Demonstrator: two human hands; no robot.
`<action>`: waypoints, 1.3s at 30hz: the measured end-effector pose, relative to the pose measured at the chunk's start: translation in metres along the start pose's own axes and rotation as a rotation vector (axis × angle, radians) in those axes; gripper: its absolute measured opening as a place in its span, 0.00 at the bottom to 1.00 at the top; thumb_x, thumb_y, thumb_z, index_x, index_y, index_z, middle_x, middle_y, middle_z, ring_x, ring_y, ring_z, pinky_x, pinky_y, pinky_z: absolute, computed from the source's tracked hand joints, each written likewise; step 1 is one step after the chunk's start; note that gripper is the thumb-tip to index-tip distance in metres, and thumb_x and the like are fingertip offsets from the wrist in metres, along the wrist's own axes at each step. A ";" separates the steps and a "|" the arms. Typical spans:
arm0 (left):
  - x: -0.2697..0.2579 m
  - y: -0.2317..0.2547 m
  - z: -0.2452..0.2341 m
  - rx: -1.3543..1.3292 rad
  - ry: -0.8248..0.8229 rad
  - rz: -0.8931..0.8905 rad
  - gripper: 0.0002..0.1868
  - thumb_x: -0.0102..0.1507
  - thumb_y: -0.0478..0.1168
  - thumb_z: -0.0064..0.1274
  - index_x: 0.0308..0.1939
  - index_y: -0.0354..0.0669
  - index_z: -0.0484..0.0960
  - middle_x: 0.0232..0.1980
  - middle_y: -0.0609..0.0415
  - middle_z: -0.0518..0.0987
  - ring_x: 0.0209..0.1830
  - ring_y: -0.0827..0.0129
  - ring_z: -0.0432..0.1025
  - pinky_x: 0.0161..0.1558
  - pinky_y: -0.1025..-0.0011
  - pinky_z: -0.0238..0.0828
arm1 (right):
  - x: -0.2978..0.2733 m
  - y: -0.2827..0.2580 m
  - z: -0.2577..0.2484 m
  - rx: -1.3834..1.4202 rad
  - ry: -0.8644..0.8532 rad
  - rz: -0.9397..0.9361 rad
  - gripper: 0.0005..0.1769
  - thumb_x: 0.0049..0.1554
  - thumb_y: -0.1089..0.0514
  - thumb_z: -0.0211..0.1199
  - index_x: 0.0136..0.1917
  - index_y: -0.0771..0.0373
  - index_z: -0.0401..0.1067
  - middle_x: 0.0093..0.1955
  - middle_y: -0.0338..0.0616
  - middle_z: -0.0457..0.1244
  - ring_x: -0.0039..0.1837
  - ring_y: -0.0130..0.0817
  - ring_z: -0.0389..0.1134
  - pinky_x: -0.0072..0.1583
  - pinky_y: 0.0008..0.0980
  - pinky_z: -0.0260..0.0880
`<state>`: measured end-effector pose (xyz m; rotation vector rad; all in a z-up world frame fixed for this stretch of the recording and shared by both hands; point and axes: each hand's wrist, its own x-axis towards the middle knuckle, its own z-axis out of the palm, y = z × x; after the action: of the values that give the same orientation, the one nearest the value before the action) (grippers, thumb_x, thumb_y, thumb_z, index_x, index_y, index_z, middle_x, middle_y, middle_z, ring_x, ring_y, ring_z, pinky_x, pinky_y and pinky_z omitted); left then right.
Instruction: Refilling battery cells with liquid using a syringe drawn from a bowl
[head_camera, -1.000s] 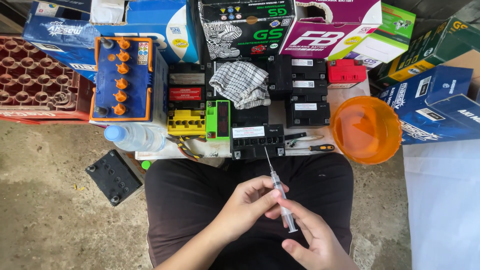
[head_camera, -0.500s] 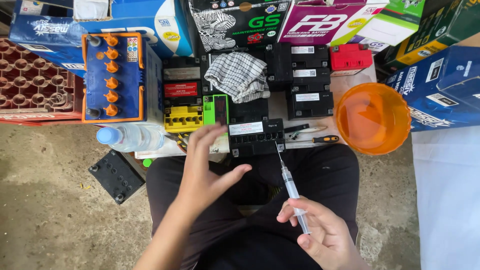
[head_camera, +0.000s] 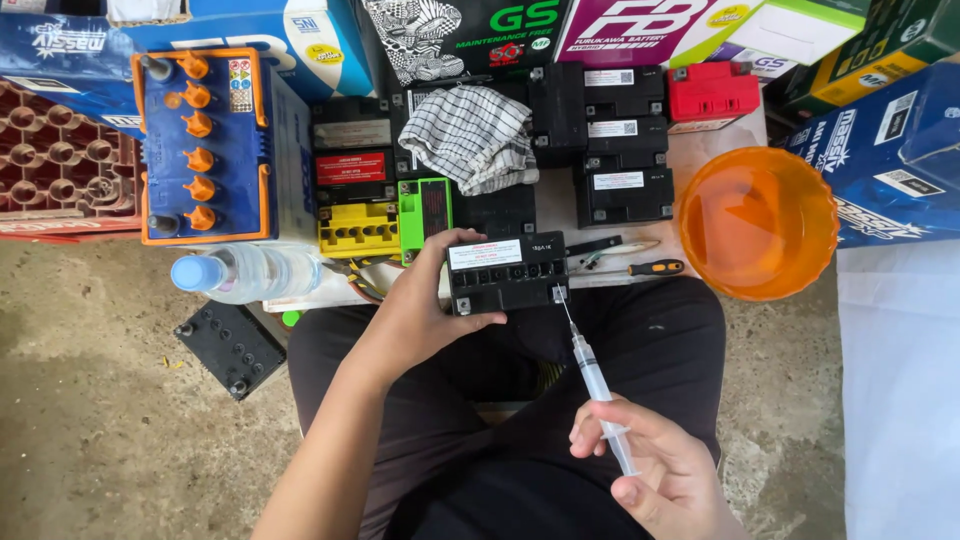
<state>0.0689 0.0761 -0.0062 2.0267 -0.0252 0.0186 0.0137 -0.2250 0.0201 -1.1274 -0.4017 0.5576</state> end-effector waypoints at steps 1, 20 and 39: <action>0.000 -0.001 0.000 0.000 0.001 -0.002 0.48 0.46 0.38 0.76 0.66 0.39 0.65 0.65 0.47 0.77 0.63 0.57 0.75 0.61 0.64 0.71 | 0.002 0.000 0.000 0.001 -0.002 0.002 0.28 0.63 0.57 0.65 0.73 0.67 0.63 0.56 0.56 0.65 0.58 0.43 0.65 0.62 0.42 0.64; -0.005 0.001 0.002 -0.007 -0.001 0.029 0.45 0.47 0.37 0.75 0.65 0.40 0.67 0.69 0.44 0.75 0.69 0.52 0.72 0.65 0.61 0.69 | 0.013 0.002 0.009 0.027 -0.002 0.010 0.25 0.61 0.61 0.66 0.69 0.69 0.65 0.54 0.56 0.67 0.56 0.42 0.68 0.62 0.42 0.70; -0.005 0.003 0.002 -0.011 -0.005 0.006 0.46 0.47 0.37 0.75 0.65 0.42 0.67 0.69 0.43 0.75 0.71 0.51 0.71 0.66 0.60 0.68 | 0.023 0.000 0.009 -0.034 0.030 0.082 0.25 0.59 0.60 0.65 0.68 0.67 0.66 0.52 0.55 0.68 0.55 0.41 0.69 0.60 0.39 0.66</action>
<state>0.0633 0.0734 -0.0042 2.0153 -0.0349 0.0171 0.0265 -0.2045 0.0240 -1.1875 -0.3413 0.6065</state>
